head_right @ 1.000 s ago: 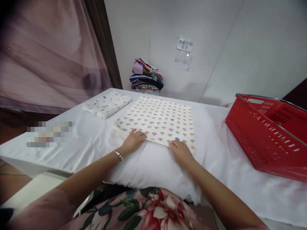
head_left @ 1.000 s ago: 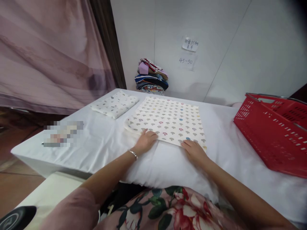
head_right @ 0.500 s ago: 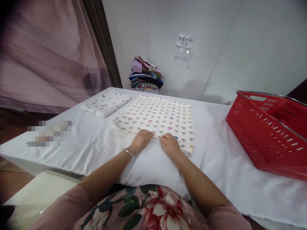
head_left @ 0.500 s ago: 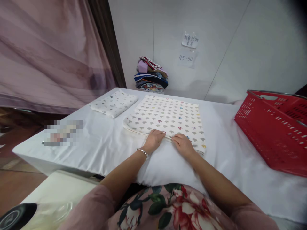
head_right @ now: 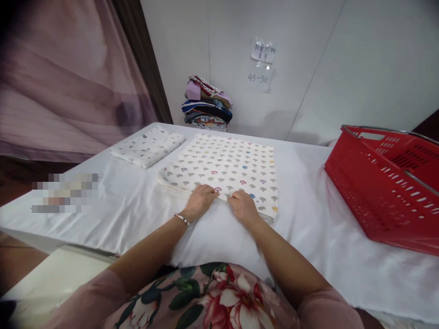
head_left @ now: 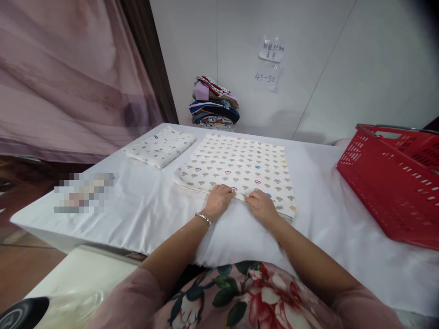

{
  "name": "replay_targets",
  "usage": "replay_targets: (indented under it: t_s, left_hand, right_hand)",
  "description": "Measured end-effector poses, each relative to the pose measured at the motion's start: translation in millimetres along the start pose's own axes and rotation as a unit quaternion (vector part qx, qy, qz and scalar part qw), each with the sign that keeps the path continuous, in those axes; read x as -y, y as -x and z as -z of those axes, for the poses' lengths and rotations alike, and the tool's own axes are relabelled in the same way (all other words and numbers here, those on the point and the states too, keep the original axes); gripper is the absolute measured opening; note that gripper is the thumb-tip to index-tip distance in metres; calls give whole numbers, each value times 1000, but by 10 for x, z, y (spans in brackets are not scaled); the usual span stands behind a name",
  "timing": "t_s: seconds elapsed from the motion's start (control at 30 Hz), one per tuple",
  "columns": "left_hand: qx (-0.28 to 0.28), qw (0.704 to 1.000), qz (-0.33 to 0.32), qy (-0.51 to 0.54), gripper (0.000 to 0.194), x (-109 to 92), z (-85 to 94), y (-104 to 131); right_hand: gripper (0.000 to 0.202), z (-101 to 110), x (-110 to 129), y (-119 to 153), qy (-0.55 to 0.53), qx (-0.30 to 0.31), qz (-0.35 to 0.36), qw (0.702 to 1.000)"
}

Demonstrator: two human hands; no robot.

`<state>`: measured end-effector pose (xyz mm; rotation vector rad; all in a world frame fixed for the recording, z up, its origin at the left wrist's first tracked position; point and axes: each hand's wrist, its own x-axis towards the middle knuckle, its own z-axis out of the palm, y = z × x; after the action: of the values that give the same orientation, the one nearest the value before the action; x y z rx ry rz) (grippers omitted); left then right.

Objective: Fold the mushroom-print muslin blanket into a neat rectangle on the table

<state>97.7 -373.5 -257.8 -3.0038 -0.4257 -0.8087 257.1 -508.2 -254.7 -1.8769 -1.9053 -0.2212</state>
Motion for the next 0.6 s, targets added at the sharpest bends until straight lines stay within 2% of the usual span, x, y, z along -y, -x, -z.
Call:
replay_targets:
  t_s: [0.1,0.2,0.37,0.6]
  left_hand:
    - [4,1000,10,-11,23,-29,37,-2]
    - [6,999,22,-26,26,-51,65,-14]
    - [42,999,19,-27,23,-61,42,-19]
    - [56,998,21,-35,24,-83,40,16]
  right_hand:
    - [30,16,15,7,3,29,-15,999]
    - [32,22,23,22,12,14,-22,1000]
    - [31,-16,27,25,39,46,-22,998]
    - [27,45,98,28,53,72,-16,996]
